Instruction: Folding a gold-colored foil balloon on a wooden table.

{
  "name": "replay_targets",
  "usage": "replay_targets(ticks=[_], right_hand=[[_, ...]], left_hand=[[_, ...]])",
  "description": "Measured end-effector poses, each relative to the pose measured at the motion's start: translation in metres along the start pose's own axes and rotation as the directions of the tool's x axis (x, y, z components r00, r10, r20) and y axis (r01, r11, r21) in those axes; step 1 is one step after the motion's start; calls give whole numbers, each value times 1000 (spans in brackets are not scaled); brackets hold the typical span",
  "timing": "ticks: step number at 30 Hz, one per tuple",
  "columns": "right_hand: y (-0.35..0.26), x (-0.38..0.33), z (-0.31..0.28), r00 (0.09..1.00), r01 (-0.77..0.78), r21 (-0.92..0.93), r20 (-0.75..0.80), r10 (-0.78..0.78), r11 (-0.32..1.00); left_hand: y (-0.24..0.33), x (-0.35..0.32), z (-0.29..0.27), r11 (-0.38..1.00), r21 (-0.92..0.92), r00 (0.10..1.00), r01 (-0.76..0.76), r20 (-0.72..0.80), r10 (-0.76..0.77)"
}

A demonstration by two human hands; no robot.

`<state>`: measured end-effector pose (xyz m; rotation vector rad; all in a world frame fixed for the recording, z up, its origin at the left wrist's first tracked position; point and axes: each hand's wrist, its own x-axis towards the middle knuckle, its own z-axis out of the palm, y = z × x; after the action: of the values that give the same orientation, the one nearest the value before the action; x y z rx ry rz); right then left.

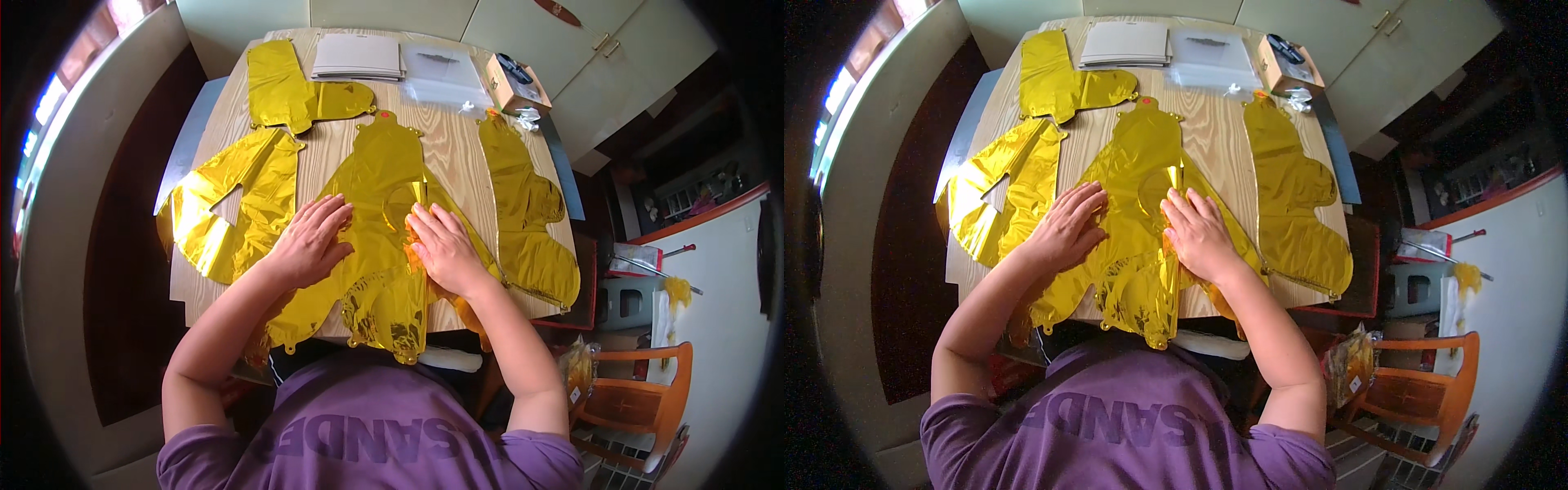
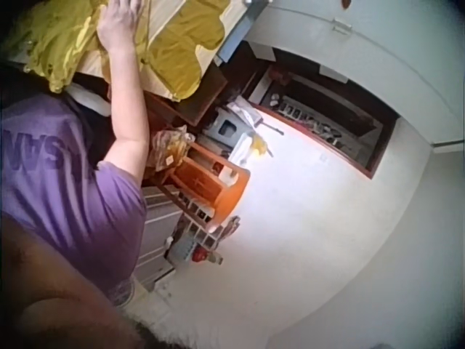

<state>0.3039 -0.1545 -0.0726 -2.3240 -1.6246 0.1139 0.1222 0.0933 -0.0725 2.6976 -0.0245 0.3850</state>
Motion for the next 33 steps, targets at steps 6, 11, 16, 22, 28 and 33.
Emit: replay_targets(ticks=[6,11,16,22,28,33], right_hand=[[-2,0,0,1000,-11,-29,-3,11,1000],[-2,0,3,1000,-2,-29,-15,1,1000],[0,0,0,1000,-1,-24,-25,1,1000],[2,2,3,997,29,4,-76,-29,1000],[9,-4,4,993,54,-11,-100,-55,998],[0,-30,-24,937,3,85,-347,27,996]], left_hand=[[5,-1,-23,985,171,987,15,157,-42],[15,9,-33,987,157,986,43,150,-67],[37,33,-17,997,10,987,-74,142,72],[58,48,18,977,11,973,-212,93,210],[49,44,35,985,76,975,-155,174,140],[45,41,39,984,88,976,-157,168,140]])
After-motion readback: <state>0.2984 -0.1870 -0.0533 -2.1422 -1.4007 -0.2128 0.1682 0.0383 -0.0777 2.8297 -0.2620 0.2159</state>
